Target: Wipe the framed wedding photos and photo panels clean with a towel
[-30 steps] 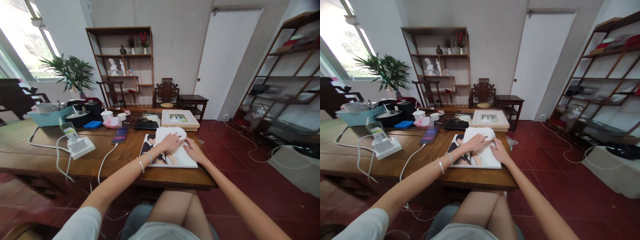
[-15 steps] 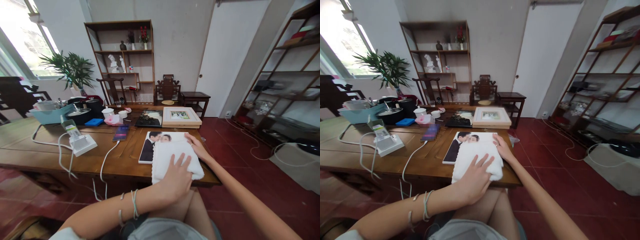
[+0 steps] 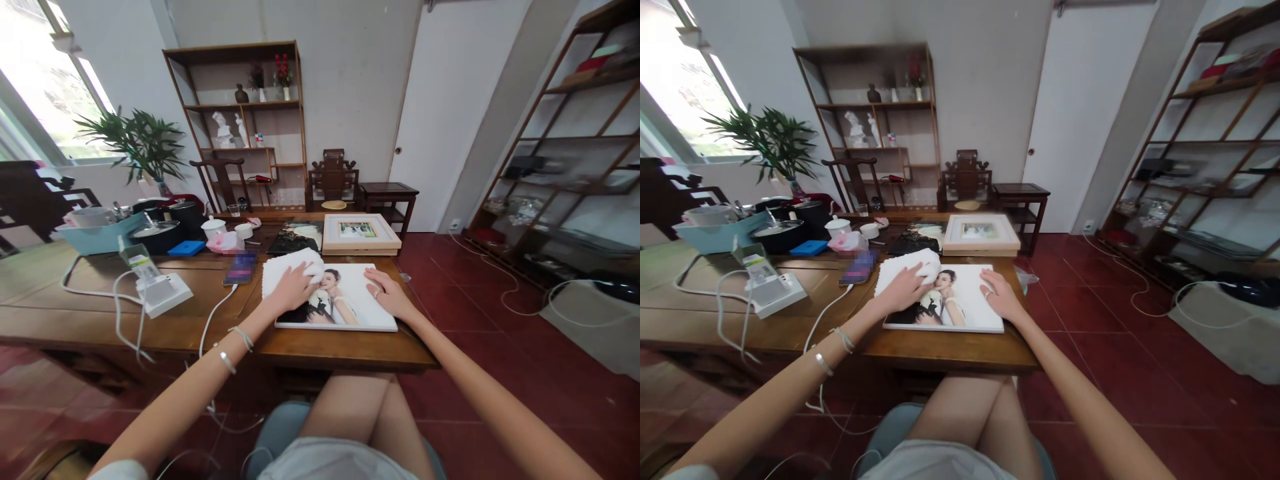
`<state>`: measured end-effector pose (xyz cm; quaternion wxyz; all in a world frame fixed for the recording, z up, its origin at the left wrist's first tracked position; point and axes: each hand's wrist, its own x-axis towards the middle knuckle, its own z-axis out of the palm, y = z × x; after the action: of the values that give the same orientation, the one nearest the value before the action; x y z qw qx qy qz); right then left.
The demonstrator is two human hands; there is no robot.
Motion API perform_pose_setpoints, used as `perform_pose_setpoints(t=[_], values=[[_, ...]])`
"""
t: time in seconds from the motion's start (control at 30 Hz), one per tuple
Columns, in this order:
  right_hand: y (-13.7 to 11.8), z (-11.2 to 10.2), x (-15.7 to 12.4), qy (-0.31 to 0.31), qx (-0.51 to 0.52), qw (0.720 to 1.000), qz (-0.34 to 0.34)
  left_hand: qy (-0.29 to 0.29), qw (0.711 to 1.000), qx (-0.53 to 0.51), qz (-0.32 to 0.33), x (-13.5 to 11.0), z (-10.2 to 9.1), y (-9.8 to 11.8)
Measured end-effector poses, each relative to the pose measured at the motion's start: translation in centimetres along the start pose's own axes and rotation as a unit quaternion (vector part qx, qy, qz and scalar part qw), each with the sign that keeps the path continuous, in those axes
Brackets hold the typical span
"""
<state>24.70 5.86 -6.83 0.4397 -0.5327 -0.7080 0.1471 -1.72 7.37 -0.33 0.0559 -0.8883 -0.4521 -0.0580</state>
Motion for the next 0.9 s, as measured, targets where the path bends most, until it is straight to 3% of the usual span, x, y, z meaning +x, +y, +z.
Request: perform_pose_setpoints(t=[0.1,0.2,0.5,0.63,0.77,0.9], values=[[0.1,0.1,0.0,0.005,0.001,1.000,-0.003,0.007,1.000,0.000,0.017,0.7,0.4,-1.5],[0.1,0.1,0.0,0.004,0.000,1.000,-0.004,0.008,0.999,-0.005,0.042,-0.7,0.3,-1.1],[-0.1,0.1,-0.1,0.011,0.009,1.000,-0.005,0.004,0.997,-0.024,0.070,-10.1,-1.8,2.7],[-0.2,0.1,0.0,0.009,0.004,1.000,-0.003,-0.008,0.995,-0.039,0.091,-13.0,-2.9,4.3],[-0.3,0.2,0.0,0.008,0.006,1.000,0.000,-0.013,0.992,-0.065,0.105,-12.4,-3.7,4.1],[-0.4,0.2,-0.1,-0.003,0.001,1.000,0.009,-0.024,0.992,-0.071,0.101,-8.2,-2.9,1.9]])
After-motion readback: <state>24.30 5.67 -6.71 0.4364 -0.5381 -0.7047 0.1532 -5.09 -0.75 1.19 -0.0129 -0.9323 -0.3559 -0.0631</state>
